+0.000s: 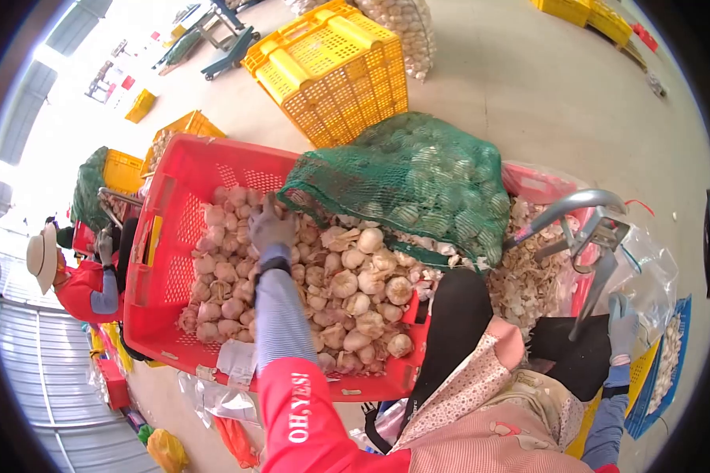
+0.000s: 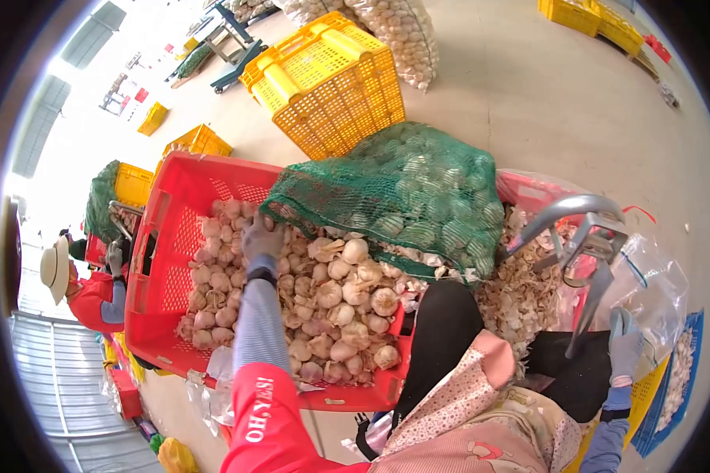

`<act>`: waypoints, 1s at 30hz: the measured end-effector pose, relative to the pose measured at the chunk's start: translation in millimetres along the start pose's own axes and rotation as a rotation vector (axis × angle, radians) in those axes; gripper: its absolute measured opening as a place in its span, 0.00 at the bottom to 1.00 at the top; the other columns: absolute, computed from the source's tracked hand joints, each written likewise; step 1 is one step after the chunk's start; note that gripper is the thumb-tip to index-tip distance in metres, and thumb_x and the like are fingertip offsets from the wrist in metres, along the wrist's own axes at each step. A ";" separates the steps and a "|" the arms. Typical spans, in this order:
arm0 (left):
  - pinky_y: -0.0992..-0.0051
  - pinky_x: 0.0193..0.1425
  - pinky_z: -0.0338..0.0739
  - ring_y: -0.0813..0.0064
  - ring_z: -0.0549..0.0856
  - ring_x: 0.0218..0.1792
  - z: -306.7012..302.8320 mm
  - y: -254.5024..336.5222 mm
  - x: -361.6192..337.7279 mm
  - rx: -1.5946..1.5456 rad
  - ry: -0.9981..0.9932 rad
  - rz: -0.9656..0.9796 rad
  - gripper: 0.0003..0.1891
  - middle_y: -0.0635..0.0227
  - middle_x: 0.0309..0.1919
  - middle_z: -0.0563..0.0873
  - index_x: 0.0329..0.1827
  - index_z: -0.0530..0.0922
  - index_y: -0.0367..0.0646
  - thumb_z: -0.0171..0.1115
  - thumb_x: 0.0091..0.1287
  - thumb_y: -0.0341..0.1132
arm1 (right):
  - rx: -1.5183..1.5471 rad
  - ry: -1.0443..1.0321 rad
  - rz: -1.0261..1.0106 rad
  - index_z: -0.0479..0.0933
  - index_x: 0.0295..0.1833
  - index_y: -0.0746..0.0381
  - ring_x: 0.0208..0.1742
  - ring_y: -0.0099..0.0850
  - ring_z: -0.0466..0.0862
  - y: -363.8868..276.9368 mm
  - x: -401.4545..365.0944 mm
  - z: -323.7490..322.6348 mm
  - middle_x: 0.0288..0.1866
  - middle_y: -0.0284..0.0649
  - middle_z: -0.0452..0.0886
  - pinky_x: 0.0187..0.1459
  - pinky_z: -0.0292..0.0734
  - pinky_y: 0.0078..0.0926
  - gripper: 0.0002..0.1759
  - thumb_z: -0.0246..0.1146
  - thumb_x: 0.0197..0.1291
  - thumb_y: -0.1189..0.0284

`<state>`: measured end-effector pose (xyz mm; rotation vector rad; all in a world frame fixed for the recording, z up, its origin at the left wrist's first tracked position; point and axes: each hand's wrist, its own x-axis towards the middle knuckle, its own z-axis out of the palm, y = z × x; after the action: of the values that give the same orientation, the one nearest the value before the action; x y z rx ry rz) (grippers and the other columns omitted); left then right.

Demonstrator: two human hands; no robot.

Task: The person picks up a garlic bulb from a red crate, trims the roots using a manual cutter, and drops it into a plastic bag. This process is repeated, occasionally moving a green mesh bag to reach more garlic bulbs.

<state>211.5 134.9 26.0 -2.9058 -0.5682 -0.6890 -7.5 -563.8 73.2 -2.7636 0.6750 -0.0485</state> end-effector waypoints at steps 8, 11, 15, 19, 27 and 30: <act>0.62 0.65 0.74 0.56 0.80 0.58 -20.6 -41.6 27.3 -0.129 -0.313 -0.321 0.23 0.58 0.57 0.82 0.53 0.85 0.56 0.67 0.54 0.52 | -0.226 -0.030 0.070 0.82 0.54 0.58 0.49 0.52 0.84 -18.5 -0.9 -7.2 0.48 0.50 0.86 0.50 0.77 0.44 0.19 0.55 0.72 0.57; 0.64 0.66 0.73 0.57 0.81 0.58 -26.6 -40.6 25.2 0.008 -0.415 -0.266 0.25 0.58 0.59 0.82 0.54 0.86 0.57 0.63 0.54 0.55 | -0.225 -0.029 0.045 0.82 0.53 0.58 0.48 0.52 0.83 -8.3 2.6 -2.1 0.48 0.51 0.86 0.50 0.77 0.45 0.18 0.55 0.72 0.58; 0.66 0.72 0.67 0.59 0.78 0.65 -28.7 -70.5 37.9 -0.241 -0.769 -0.276 0.28 0.56 0.64 0.80 0.57 0.84 0.58 0.62 0.55 0.58 | -0.148 0.031 -0.018 0.82 0.50 0.60 0.49 0.53 0.83 -3.9 1.9 0.0 0.47 0.53 0.85 0.50 0.76 0.45 0.17 0.56 0.71 0.60; 0.63 0.70 0.71 0.59 0.78 0.66 -54.0 -34.3 -3.8 0.001 -0.853 -0.179 0.37 0.54 0.67 0.77 0.65 0.79 0.52 0.61 0.56 0.64 | -0.064 0.045 -0.033 0.82 0.50 0.62 0.48 0.53 0.83 -0.6 -0.6 -1.6 0.47 0.53 0.85 0.50 0.76 0.44 0.16 0.57 0.71 0.61; 0.61 0.61 0.77 0.56 0.85 0.55 -102.8 28.6 -41.8 0.216 -0.763 -0.067 0.22 0.53 0.51 0.87 0.51 0.85 0.44 0.60 0.61 0.48 | 0.040 0.067 -0.081 0.82 0.52 0.63 0.51 0.52 0.83 6.5 2.2 -0.1 0.49 0.53 0.85 0.53 0.76 0.42 0.19 0.58 0.70 0.59; 0.69 0.52 0.79 0.69 0.86 0.46 -76.1 -36.1 -24.9 -0.748 -0.798 -0.421 0.18 0.64 0.44 0.88 0.49 0.86 0.43 0.62 0.61 0.44 | 0.078 0.097 -0.091 0.83 0.53 0.63 0.52 0.52 0.83 13.1 0.0 -0.4 0.50 0.52 0.85 0.53 0.76 0.41 0.19 0.57 0.70 0.60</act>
<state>145.7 146.2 83.1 -3.7647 -1.2438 0.4156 -13.5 -575.0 69.8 -2.7295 0.5588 -0.2250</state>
